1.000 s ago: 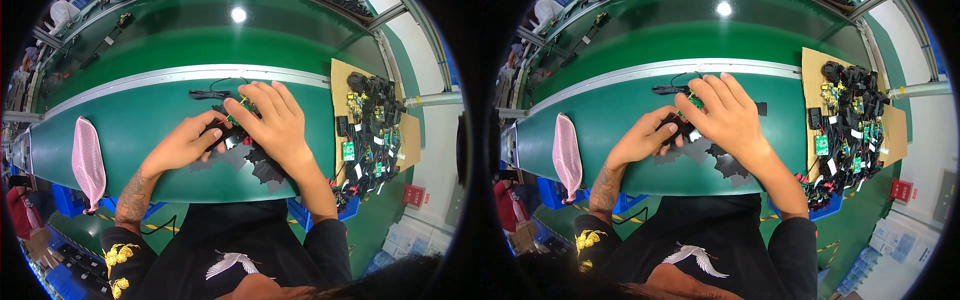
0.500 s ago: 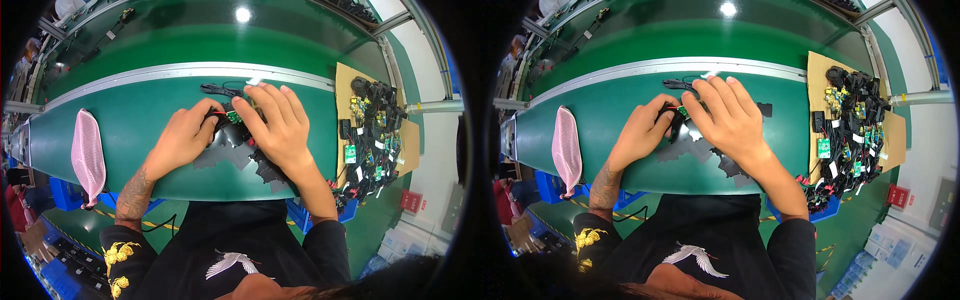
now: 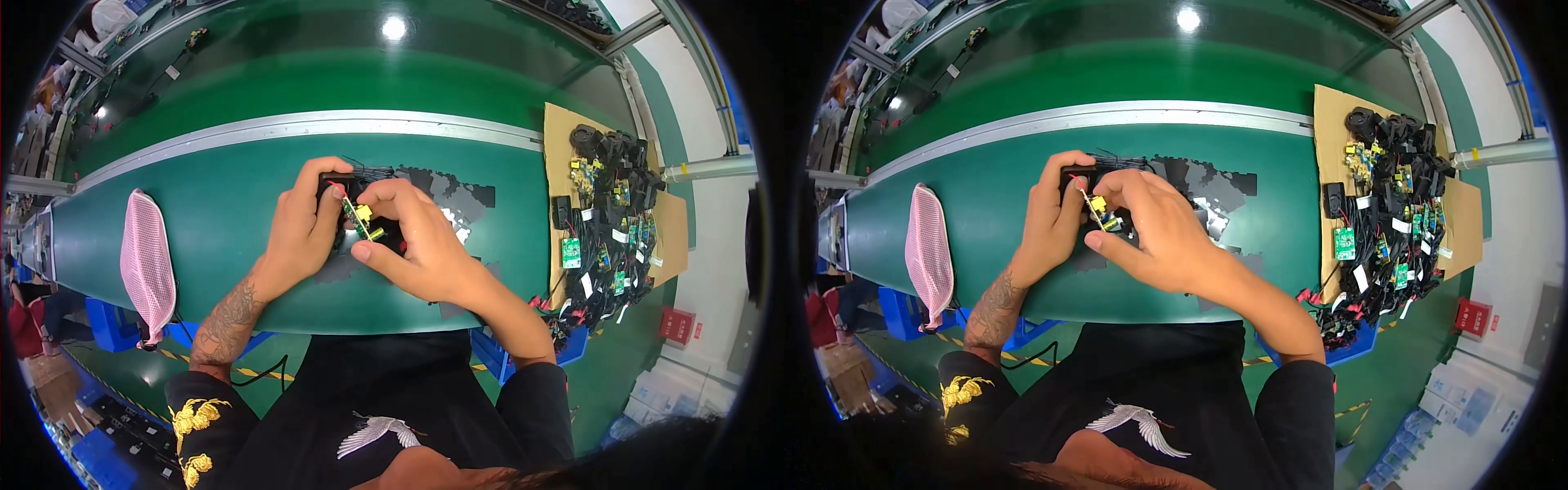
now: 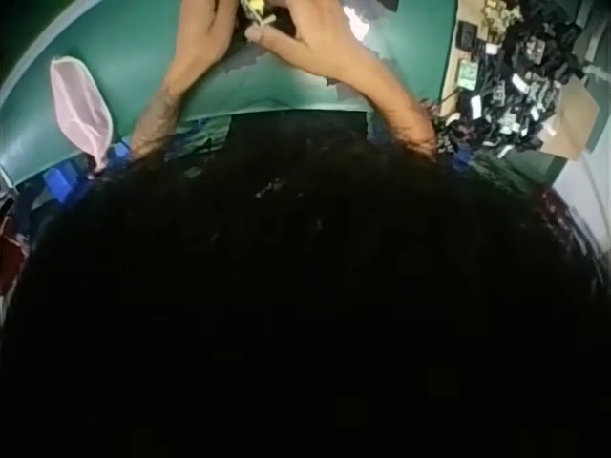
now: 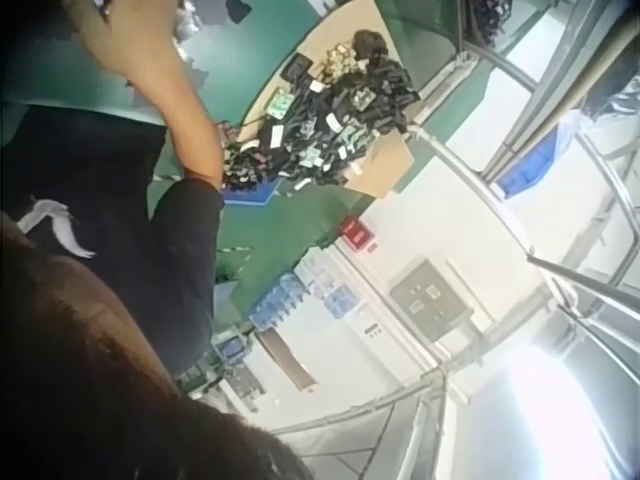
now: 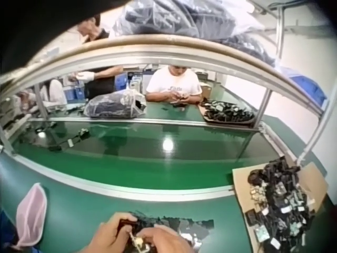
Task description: Assembling electronic circuit boards into plastic housings and connecting wire harnesses on a production line.
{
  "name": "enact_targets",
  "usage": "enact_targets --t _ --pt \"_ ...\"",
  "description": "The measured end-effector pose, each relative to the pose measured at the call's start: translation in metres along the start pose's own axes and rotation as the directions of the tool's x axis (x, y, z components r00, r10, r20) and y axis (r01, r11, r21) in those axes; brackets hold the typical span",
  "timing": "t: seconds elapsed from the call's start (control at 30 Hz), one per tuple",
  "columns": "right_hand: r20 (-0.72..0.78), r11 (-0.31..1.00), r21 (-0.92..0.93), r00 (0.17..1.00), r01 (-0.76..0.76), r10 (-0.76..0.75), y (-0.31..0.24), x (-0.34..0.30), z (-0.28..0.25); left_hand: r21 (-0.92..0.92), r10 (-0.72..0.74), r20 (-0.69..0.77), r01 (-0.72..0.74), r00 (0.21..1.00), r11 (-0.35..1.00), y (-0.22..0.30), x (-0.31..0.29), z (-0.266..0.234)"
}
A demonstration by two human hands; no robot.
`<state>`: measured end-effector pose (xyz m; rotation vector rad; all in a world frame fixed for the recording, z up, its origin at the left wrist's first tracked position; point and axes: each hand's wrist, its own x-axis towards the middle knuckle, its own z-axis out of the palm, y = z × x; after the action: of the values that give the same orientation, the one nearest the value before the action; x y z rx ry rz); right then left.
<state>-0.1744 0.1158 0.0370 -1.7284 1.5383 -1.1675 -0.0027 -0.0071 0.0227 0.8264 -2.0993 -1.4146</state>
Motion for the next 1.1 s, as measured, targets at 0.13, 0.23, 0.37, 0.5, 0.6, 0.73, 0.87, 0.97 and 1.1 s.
enact_targets --t 0.13,0.23,0.37,0.5,0.6,0.73,0.87,0.97,1.1 --pt "0.037 0.923 0.353 0.988 -0.155 0.152 -0.007 0.0 0.001 -0.012 0.119 -0.083 -0.121 0.989 0.993 -0.002 -0.004 0.004" --pt "0.137 0.876 0.331 0.936 -0.351 0.323 -0.02 0.003 -0.006 0.042 0.21 -0.117 -0.206 0.971 0.978 -0.005 -0.004 0.006" --pt "-0.069 0.913 0.353 0.967 -0.206 0.245 -0.015 0.003 0.006 0.117 0.317 -0.168 -0.3 0.934 0.947 -0.012 -0.004 0.006" --pt "-0.147 0.962 0.207 0.967 -0.177 0.21 -0.012 0.004 0.01 0.18 0.41 -0.201 -0.378 0.889 0.908 -0.012 -0.002 0.012" --pt "-0.174 0.968 0.189 0.964 -0.168 0.201 -0.009 0.004 0.012 0.275 0.503 -0.193 -0.446 0.842 0.852 -0.016 -0.002 0.013" --pt "-0.227 0.996 0.075 0.971 -0.054 0.07 -0.002 0.002 0.016 0.32 0.535 -0.193 -0.462 0.823 0.827 -0.023 0.002 0.015" --pt "-0.205 0.998 0.019 0.976 -0.063 0.065 -0.001 0.002 0.018 0.36 0.547 -0.176 -0.464 0.818 0.809 -0.026 0.002 0.016" --pt "-0.277 0.994 0.077 0.956 -0.078 0.097 0.004 0.003 0.017 0.374 0.551 -0.161 -0.466 0.819 0.802 -0.017 -0.003 0.016" --pt "-0.251 0.999 0.022 0.967 -0.042 0.047 0.005 0.002 0.012 0.377 0.541 -0.159 -0.456 0.826 0.806 -0.019 0.0 0.018"
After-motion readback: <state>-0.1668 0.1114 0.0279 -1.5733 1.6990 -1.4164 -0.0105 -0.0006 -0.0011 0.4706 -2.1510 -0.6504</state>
